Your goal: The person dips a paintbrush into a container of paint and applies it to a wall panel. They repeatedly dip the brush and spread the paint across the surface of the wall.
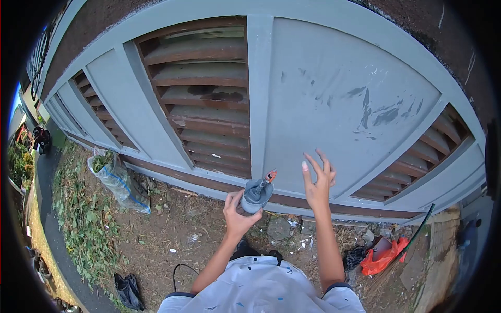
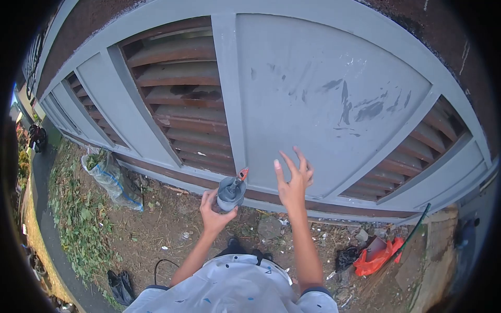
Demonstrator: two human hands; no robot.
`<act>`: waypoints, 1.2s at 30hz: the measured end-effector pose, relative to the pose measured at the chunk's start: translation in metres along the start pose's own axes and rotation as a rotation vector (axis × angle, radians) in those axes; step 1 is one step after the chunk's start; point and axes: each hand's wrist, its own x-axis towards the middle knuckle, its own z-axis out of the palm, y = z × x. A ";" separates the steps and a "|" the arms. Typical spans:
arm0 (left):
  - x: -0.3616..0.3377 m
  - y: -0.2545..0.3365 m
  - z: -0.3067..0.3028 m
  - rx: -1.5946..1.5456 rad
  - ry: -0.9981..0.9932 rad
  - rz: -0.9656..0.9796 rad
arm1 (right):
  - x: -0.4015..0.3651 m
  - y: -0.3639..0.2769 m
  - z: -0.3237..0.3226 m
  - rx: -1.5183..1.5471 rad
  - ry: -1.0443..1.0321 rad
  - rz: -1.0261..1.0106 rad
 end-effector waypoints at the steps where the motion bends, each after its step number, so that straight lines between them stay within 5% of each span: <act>1: 0.000 0.007 0.004 -0.046 -0.004 -0.055 | -0.011 -0.009 -0.006 0.098 -0.149 -0.050; 5: 0.000 0.012 0.012 0.064 -0.067 0.030 | -0.032 -0.033 -0.013 0.078 -0.101 -0.156; 8: -0.003 0.008 0.019 0.106 -0.085 0.092 | -0.034 -0.032 -0.006 0.122 -0.151 0.016; 14: -0.007 0.020 0.024 -0.027 -0.107 -0.039 | -0.032 -0.022 -0.002 0.122 -0.082 0.019; 23: -0.014 0.008 0.021 0.027 -0.139 0.029 | -0.031 -0.032 -0.024 0.145 -0.371 -0.081; 26: -0.013 0.009 0.021 0.010 -0.127 0.037 | -0.026 -0.045 -0.038 0.325 -0.278 -0.188; 36: 0.028 0.028 0.040 -0.020 -0.088 0.019 | 0.004 -0.036 -0.043 0.654 -0.030 -0.056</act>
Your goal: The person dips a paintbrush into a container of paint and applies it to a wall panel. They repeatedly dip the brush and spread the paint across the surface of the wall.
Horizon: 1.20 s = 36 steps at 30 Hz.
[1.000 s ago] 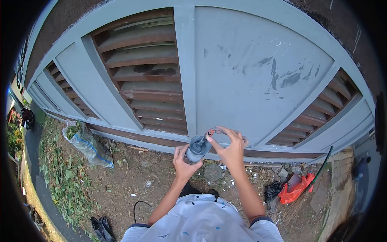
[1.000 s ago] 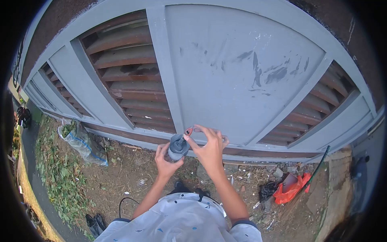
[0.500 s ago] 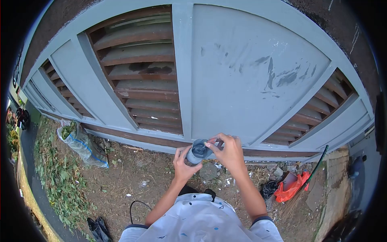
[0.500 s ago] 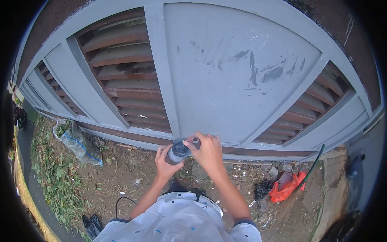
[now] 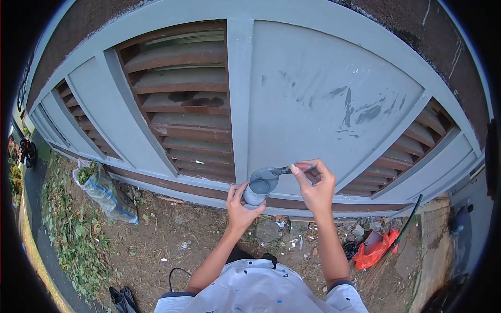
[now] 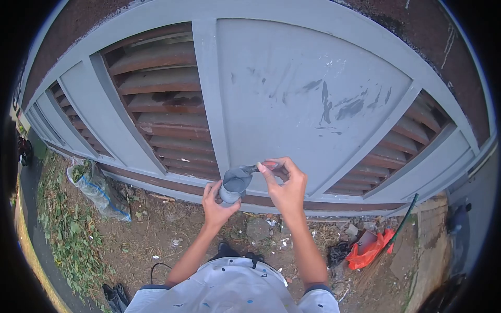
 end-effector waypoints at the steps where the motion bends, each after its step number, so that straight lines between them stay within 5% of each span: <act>1: 0.010 0.002 0.003 -0.009 0.013 0.036 | 0.007 -0.001 -0.002 0.040 0.049 0.002; 18: 0.111 0.053 0.006 -0.110 0.073 0.130 | 0.110 -0.061 0.002 0.359 0.325 -0.280; 36: 0.084 0.024 -0.012 -0.135 0.117 0.084 | 0.155 -0.090 0.040 0.406 0.605 -0.523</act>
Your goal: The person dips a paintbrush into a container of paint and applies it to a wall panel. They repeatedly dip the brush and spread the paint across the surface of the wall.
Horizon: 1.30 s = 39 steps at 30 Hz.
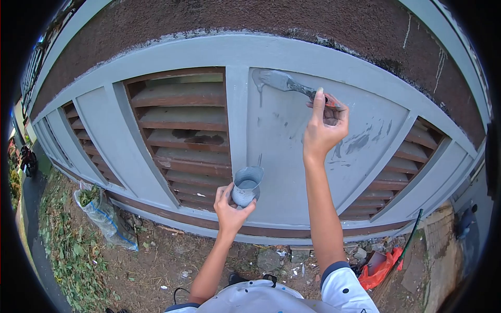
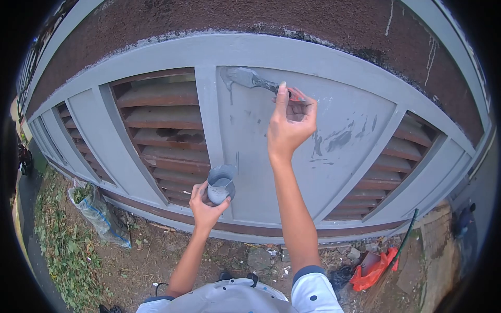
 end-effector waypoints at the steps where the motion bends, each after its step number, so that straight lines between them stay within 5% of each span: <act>1: -0.003 -0.001 -0.002 0.000 -0.002 0.002 | 0.001 -0.002 -0.003 -0.021 0.032 -0.019; 10: -0.027 -0.012 -0.019 -0.028 -0.017 -0.198 | 0.043 -0.005 -0.077 -0.189 0.194 -0.173; 26: -0.076 -0.028 -0.008 0.066 -0.088 -0.179 | 0.133 -0.032 -0.201 -0.583 0.436 -0.549; 33: -0.098 -0.009 -0.002 0.079 -0.065 -0.260 | 0.083 -0.006 -0.142 -0.617 0.147 -0.898; 39: -0.123 0.001 -0.020 0.156 0.000 -0.240 | -0.001 -0.002 -0.037 -0.263 -0.080 -0.834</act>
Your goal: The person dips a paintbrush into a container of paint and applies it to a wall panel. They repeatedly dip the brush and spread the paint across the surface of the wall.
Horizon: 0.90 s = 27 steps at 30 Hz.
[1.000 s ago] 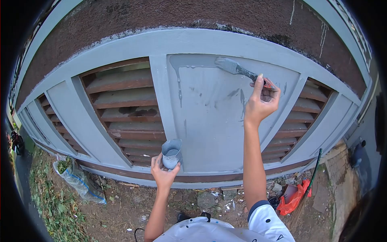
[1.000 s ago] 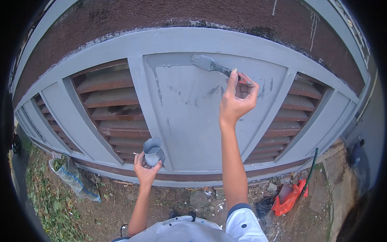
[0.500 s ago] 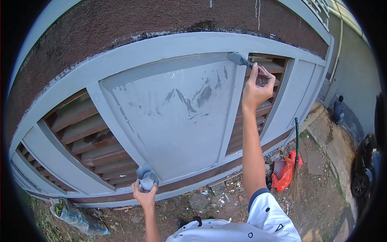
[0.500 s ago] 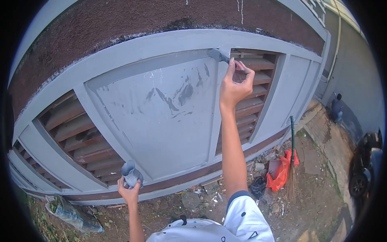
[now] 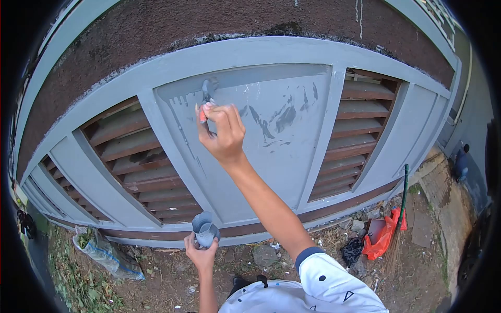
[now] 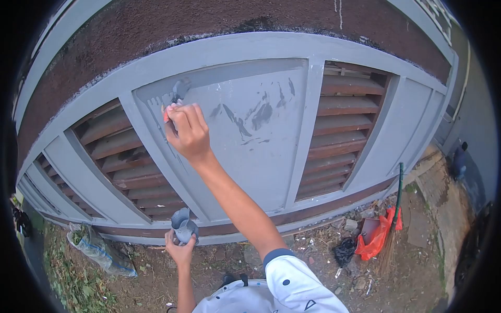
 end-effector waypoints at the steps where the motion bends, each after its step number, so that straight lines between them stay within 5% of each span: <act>1: -0.006 0.001 -0.006 0.039 0.025 0.013 | -0.005 -0.013 0.014 0.095 0.010 0.066; 8: -0.044 -0.003 -0.048 0.064 0.212 -0.061 | -0.037 -0.030 0.042 0.322 0.110 0.546; 22: -0.018 -0.035 -0.072 0.046 0.069 -0.095 | 0.019 0.101 -0.139 -0.586 0.343 0.107; 27: -0.010 -0.040 -0.089 0.087 0.060 -0.057 | 0.002 0.076 -0.100 -0.610 0.220 0.097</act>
